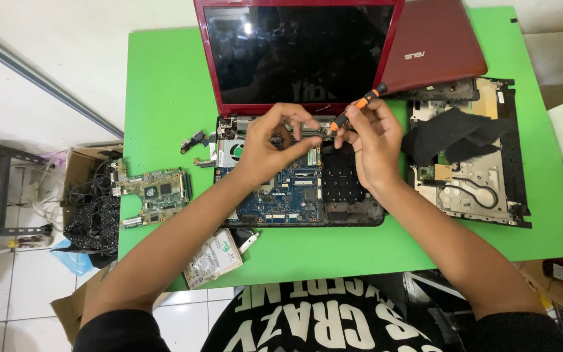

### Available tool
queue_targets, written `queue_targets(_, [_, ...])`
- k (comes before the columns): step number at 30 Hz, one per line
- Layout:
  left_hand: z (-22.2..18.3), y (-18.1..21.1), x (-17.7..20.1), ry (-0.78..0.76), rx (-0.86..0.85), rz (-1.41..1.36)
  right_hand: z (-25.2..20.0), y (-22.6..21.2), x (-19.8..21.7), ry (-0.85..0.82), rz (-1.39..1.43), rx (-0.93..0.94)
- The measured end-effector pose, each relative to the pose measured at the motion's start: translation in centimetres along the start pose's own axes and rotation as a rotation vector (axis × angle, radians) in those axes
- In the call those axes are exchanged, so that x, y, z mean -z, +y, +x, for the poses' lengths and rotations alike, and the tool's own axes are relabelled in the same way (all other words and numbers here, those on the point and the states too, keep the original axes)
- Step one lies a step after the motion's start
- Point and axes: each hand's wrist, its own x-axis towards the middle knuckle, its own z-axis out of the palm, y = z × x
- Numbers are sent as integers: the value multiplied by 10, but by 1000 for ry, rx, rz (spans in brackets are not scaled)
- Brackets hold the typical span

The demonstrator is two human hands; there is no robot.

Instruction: Disassembling a red Toshiba laptop by removing the keyboard and internal components using a screwdriver.

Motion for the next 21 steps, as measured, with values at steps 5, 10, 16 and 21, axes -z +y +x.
queue_targets(5, [-1, -14, 3, 16, 55, 34, -4, -10, -7, 27, -13, 32])
queue_targets(10, [-2, -16, 3, -140, 117, 246, -3, -16, -8, 89, -31, 70])
queue_targets(16, [0, -2, 4, -402, 82, 396, -2, -13, -7, 92, -41, 44])
queue_targets(21, [-5, -10, 2, -410, 83, 456, -4, -11, -7, 84, -35, 26])
